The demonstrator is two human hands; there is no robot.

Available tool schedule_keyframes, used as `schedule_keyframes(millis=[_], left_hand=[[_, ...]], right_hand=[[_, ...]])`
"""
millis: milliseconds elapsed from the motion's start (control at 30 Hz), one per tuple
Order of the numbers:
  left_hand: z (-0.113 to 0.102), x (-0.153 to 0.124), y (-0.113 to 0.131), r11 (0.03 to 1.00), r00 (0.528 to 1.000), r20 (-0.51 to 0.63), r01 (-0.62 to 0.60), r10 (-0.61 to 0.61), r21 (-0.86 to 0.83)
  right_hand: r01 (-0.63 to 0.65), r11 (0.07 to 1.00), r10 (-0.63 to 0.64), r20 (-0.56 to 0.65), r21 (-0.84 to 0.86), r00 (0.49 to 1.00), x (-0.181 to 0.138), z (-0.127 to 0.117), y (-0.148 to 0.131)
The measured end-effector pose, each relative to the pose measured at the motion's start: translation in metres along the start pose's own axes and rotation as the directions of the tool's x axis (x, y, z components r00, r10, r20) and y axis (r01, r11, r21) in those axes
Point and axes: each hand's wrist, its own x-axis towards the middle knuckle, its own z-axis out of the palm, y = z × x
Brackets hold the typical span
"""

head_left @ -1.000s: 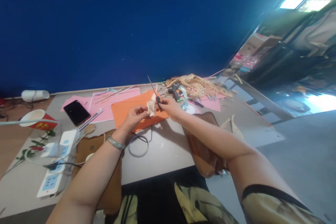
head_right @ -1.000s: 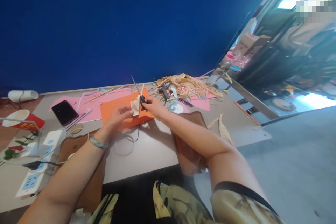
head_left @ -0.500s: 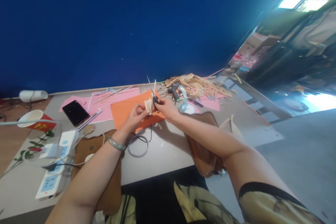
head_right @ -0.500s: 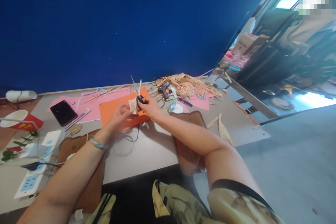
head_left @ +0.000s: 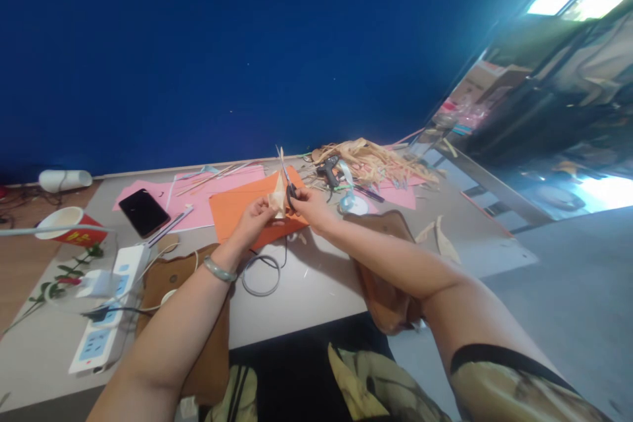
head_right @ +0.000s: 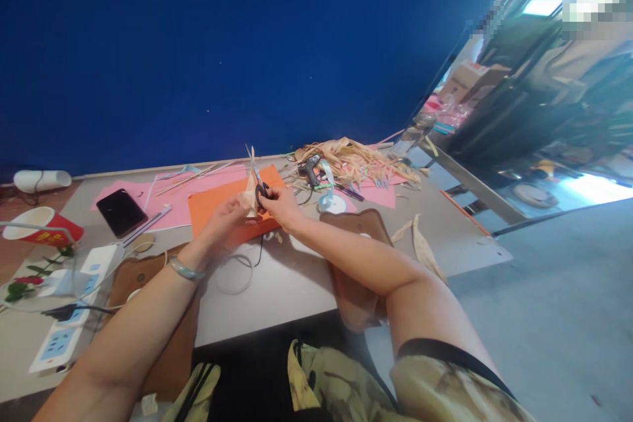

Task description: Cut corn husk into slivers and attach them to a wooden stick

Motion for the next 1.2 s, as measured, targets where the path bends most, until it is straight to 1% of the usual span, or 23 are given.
schedule_keyframes(millis=[167,267,433,533,600,733,900,1000,1100,1167,1200], left_hand=[[-0.003,0.002,-0.005,0.997,1.0,-0.018,0.012,-0.013,-0.071],[-0.003,0.002,-0.006,0.994,1.0,-0.005,0.004,-0.005,-0.106],[0.0,0.001,0.0,0.996,1.0,0.006,0.015,-0.014,-0.088],[-0.001,0.001,0.002,0.996,0.999,0.052,0.017,-0.013,-0.083],[-0.002,0.001,0.001,0.996,0.998,0.069,0.023,-0.017,-0.091],[-0.003,0.003,-0.001,0.998,1.0,0.02,-0.02,0.021,-0.057],[-0.005,0.002,-0.002,0.992,0.994,-0.045,-0.098,0.101,0.075],[-0.009,0.001,0.0,0.987,0.988,-0.099,-0.103,0.116,0.125],[-0.013,0.0,0.004,0.988,0.985,-0.128,-0.099,0.115,0.121],[-0.015,0.0,0.005,0.991,0.988,-0.114,-0.096,0.107,0.096],[-0.016,0.0,0.006,0.992,0.989,-0.108,-0.094,0.103,0.083]], right_hand=[[0.025,1.0,-0.025,0.021,0.002,0.999,0.001,0.0,0.0],[0.039,0.999,-0.039,0.03,0.013,0.999,0.0,0.001,0.0],[0.03,0.999,-0.03,-0.006,0.017,1.0,-0.002,0.004,0.003],[0.022,1.0,-0.022,-0.02,0.021,1.0,-0.002,0.005,0.005],[0.007,0.999,-0.006,-0.016,0.052,1.0,-0.002,0.006,0.006],[-0.005,0.998,0.005,-0.006,0.067,1.0,-0.001,0.007,0.01],[0.053,0.998,-0.053,0.017,0.022,0.998,0.001,0.006,0.017],[0.092,0.996,-0.09,0.061,-0.02,0.994,0.001,-0.005,0.014],[0.124,0.981,-0.103,0.145,-0.15,0.984,-0.001,-0.027,0.002],[0.128,0.954,-0.066,0.225,-0.271,0.972,-0.002,-0.046,-0.011],[0.133,0.933,-0.03,0.295,-0.335,0.955,-0.002,-0.056,-0.018]])
